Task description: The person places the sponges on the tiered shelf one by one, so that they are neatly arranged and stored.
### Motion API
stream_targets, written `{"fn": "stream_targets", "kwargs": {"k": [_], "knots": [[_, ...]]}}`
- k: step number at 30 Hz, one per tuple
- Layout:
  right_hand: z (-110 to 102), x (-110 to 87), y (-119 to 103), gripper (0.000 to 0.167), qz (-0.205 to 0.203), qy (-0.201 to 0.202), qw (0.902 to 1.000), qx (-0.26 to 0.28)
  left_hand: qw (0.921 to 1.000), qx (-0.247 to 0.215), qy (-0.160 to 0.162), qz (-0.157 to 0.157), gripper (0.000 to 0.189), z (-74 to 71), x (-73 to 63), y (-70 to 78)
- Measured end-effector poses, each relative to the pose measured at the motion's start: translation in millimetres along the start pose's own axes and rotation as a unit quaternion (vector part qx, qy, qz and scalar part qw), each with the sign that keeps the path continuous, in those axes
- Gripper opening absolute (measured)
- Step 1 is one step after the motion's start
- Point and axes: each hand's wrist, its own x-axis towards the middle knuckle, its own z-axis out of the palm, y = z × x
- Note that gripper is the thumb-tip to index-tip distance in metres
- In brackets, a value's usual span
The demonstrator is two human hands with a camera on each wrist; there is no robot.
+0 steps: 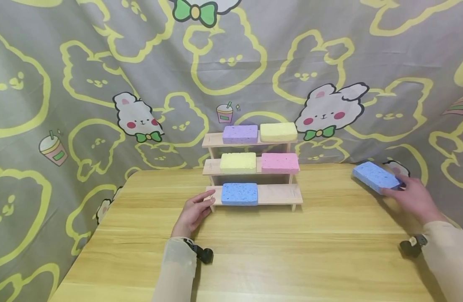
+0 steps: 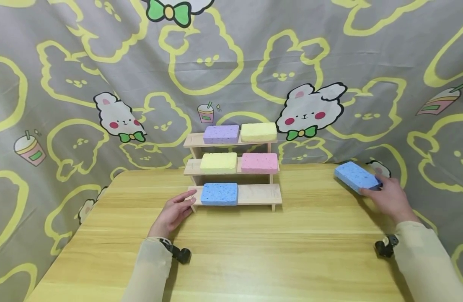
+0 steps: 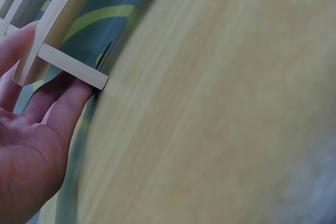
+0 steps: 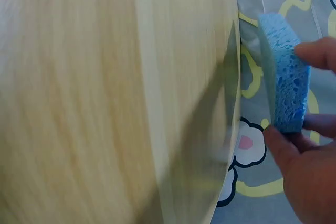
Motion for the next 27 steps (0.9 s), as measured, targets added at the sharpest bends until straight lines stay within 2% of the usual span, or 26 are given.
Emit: {"fn": "stream_targets", "kwargs": {"k": [18,27], "knots": [[1,-10.9,-8,0.065,0.004,-0.012,0.9987,0.05,1.0,0.002,0.0,0.003,0.039,0.0,1.6,0.8],[9,-12.4,-10,0.054,-0.046,-0.006,0.9968,0.065,0.9999,0.011,0.007,0.004,0.038,-0.7,0.7,-0.7]]}}
